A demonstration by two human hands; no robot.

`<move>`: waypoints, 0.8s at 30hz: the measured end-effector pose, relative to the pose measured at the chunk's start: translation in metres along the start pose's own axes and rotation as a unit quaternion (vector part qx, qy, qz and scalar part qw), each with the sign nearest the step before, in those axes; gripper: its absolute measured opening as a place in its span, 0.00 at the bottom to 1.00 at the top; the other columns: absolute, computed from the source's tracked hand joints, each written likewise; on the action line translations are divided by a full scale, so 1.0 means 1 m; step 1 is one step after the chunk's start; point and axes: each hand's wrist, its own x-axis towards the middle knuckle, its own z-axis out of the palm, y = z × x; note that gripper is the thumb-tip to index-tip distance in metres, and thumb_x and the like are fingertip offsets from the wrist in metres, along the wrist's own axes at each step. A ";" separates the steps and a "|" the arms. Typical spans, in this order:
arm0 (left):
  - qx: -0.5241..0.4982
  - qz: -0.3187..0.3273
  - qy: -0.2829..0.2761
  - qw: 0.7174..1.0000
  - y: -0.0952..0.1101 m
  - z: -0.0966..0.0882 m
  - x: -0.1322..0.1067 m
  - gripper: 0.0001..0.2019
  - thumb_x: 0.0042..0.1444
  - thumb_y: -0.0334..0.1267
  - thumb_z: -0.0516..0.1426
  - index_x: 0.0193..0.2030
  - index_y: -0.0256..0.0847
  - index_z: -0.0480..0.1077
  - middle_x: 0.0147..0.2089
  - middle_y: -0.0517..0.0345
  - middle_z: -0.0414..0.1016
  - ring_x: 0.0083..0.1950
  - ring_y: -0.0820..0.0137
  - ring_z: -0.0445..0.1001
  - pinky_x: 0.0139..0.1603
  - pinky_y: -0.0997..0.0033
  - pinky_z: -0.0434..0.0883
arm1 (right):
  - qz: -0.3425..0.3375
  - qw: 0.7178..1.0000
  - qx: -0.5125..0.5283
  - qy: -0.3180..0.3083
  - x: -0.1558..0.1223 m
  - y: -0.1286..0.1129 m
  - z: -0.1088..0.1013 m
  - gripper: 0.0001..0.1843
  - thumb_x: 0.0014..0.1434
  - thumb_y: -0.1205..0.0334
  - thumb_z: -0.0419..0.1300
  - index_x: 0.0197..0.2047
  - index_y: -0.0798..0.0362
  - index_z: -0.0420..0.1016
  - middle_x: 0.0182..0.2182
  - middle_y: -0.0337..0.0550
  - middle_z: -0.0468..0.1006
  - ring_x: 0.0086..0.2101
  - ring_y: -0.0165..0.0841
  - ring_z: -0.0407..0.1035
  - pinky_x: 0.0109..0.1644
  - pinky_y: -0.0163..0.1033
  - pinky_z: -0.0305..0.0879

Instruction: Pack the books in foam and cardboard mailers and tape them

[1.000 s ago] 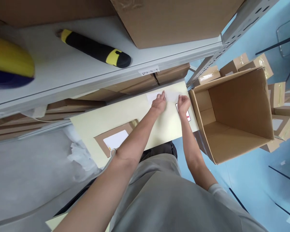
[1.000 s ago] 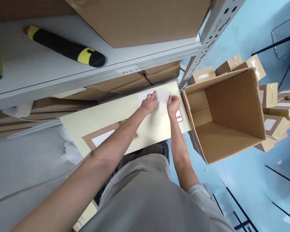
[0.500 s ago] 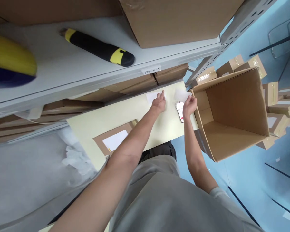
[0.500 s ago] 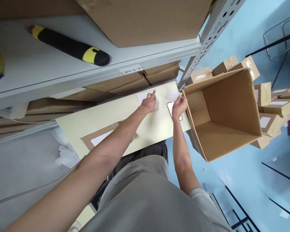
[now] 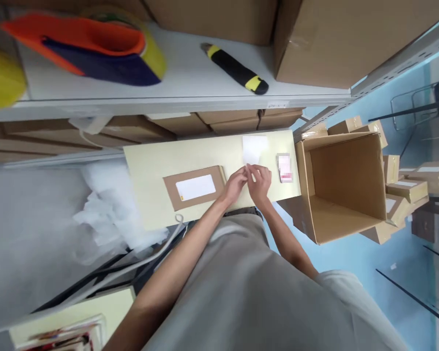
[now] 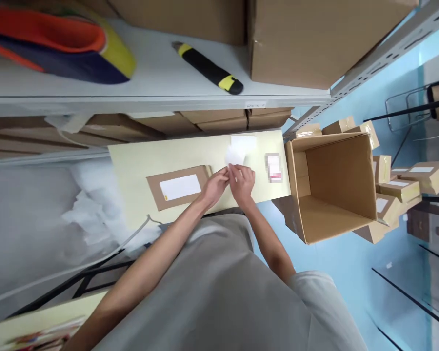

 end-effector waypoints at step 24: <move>-0.174 -0.058 0.302 0.935 0.011 -0.153 -0.149 0.30 0.61 0.71 0.69 0.30 0.44 0.73 0.24 0.59 0.70 0.22 0.72 0.66 0.21 0.71 0.62 | 0.027 0.914 0.256 -0.313 -0.025 -0.122 -0.036 0.19 0.61 0.39 0.79 0.50 0.39 0.96 0.53 0.37 0.93 0.56 0.48 0.88 0.67 0.55 0.86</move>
